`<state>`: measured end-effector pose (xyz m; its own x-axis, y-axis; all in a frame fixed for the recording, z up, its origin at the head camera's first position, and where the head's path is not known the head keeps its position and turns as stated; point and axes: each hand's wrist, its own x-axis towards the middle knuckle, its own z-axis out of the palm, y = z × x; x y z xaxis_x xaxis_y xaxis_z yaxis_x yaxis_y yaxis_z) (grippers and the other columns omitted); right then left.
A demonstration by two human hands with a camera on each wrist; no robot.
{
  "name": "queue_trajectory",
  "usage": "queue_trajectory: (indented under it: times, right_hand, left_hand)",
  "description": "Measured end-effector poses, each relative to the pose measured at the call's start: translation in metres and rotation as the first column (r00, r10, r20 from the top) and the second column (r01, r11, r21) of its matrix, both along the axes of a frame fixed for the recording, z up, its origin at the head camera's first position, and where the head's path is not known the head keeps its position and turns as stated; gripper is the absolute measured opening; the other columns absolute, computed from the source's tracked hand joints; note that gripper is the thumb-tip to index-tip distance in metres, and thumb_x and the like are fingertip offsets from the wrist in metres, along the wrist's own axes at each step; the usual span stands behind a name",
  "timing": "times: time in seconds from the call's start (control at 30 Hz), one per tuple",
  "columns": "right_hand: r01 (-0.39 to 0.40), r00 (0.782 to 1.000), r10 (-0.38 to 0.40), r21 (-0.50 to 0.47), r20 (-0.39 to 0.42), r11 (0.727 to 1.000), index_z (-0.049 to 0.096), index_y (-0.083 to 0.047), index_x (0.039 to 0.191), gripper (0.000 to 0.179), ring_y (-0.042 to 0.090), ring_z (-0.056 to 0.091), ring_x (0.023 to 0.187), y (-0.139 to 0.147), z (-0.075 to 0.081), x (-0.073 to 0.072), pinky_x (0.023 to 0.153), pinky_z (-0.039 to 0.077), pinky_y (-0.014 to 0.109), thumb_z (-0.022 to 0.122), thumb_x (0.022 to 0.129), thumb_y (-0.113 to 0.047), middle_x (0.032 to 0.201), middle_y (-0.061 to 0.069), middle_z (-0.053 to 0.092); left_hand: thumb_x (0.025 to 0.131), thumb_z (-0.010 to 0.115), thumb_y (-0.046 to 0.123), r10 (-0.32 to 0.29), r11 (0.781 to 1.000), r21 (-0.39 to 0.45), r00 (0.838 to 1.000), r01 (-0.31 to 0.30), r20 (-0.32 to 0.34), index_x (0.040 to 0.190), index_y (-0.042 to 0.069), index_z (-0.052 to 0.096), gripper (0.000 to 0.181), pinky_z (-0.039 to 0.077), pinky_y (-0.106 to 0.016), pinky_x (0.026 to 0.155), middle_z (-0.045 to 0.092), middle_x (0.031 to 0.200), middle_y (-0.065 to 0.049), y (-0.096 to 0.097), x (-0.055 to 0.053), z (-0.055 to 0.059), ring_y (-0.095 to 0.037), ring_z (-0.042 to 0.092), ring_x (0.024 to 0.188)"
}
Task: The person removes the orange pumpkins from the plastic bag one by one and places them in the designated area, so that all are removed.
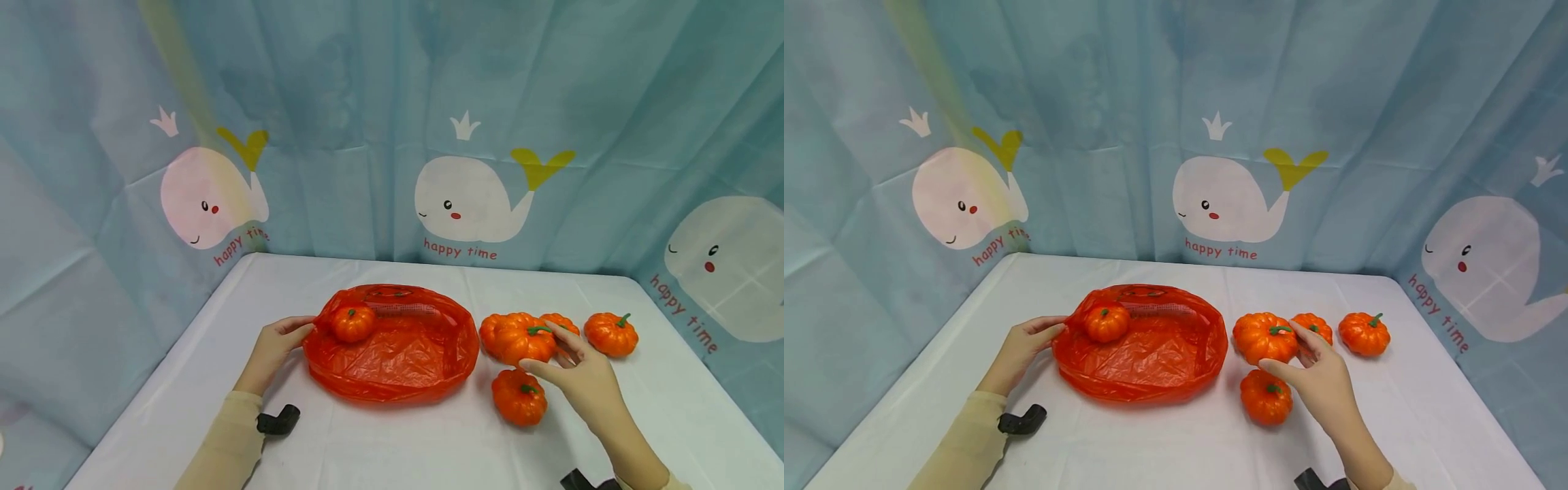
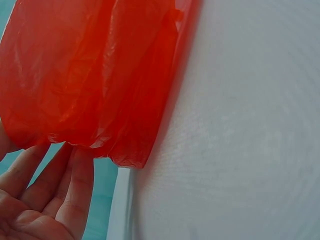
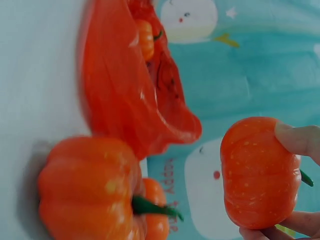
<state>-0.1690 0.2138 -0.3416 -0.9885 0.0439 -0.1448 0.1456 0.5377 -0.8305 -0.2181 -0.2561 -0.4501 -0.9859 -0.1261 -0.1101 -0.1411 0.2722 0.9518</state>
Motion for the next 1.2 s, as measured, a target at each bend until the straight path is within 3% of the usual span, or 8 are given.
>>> queue_trajectory:
  times: [0.2, 0.37, 0.6, 0.97, 1.2]
  right_hand:
    - [0.062, 0.996, -0.064, 0.039, 0.055, 0.997, 0.024, -0.009, 0.158, 0.099, 0.038, 0.033, 0.147, 0.017, -0.003, 0.002, 0.097, 0.042, 0.023, 0.077, 0.084, -0.047, 0.166, 0.017, 0.015]
    - [0.084, 0.993, -0.089, 0.071, 0.075, 0.994, 0.022, -0.013, 0.159, 0.099, 0.038, 0.034, 0.146, 0.028, -0.005, 0.006, 0.094, 0.044, 0.018, 0.076, 0.084, -0.049, 0.166, 0.016, 0.017]
    - [0.125, 0.99, -0.132, 0.109, 0.057, 0.986, 0.024, -0.012, 0.159, 0.102, 0.04, 0.032, 0.146, 0.037, -0.011, 0.006, 0.098, 0.043, 0.03, 0.076, 0.082, -0.053, 0.164, 0.02, 0.021]
    - [0.183, 0.974, -0.194, 0.103, 0.117, 0.978, 0.02, -0.013, 0.16, 0.103, 0.039, 0.032, 0.146, 0.049, -0.013, 0.009, 0.095, 0.046, 0.026, 0.076, 0.082, -0.053, 0.162, 0.023, 0.023]
    - [0.215, 0.966, -0.228, 0.111, 0.123, 0.97, 0.014, -0.007, 0.159, 0.107, 0.042, 0.025, 0.148, 0.057, -0.019, 0.011, 0.108, 0.034, 0.045, 0.075, 0.084, -0.052, 0.164, 0.025, 0.015]
  left_hand:
    - [0.097, 0.061, 0.043, 0.011, 1.0, -0.003, 1.0, -0.011, 0.0, 0.132, 0.01, 0.064, 0.049, 0.053, -0.028, 0.097, 0.066, 0.132, -0.009, 0.0, -0.001, 0.001, -0.014, 0.061, 0.11]
    - [0.097, 0.061, 0.042, 0.012, 1.0, -0.006, 1.0, -0.012, -0.003, 0.131, 0.009, 0.065, 0.048, 0.052, -0.023, 0.093, 0.067, 0.13, -0.01, 0.0, -0.001, 0.002, -0.014, 0.061, 0.109]
    - [0.097, 0.063, 0.037, 0.013, 1.0, 0.01, 1.0, -0.013, -0.022, 0.13, 0.007, 0.065, 0.045, 0.052, -0.017, 0.087, 0.069, 0.127, -0.01, 0.0, -0.003, -0.002, -0.004, 0.064, 0.098]
    - [0.097, 0.063, 0.038, 0.016, 1.0, 0.013, 1.0, -0.016, -0.013, 0.13, 0.007, 0.065, 0.045, 0.052, -0.017, 0.086, 0.068, 0.128, -0.01, 0.0, -0.003, -0.003, -0.005, 0.064, 0.1]
    - [0.097, 0.062, 0.041, 0.017, 1.0, 0.0, 1.0, -0.017, 0.003, 0.132, 0.009, 0.064, 0.047, 0.053, -0.024, 0.092, 0.066, 0.132, -0.011, 0.001, -0.002, 0.0, -0.013, 0.063, 0.107]
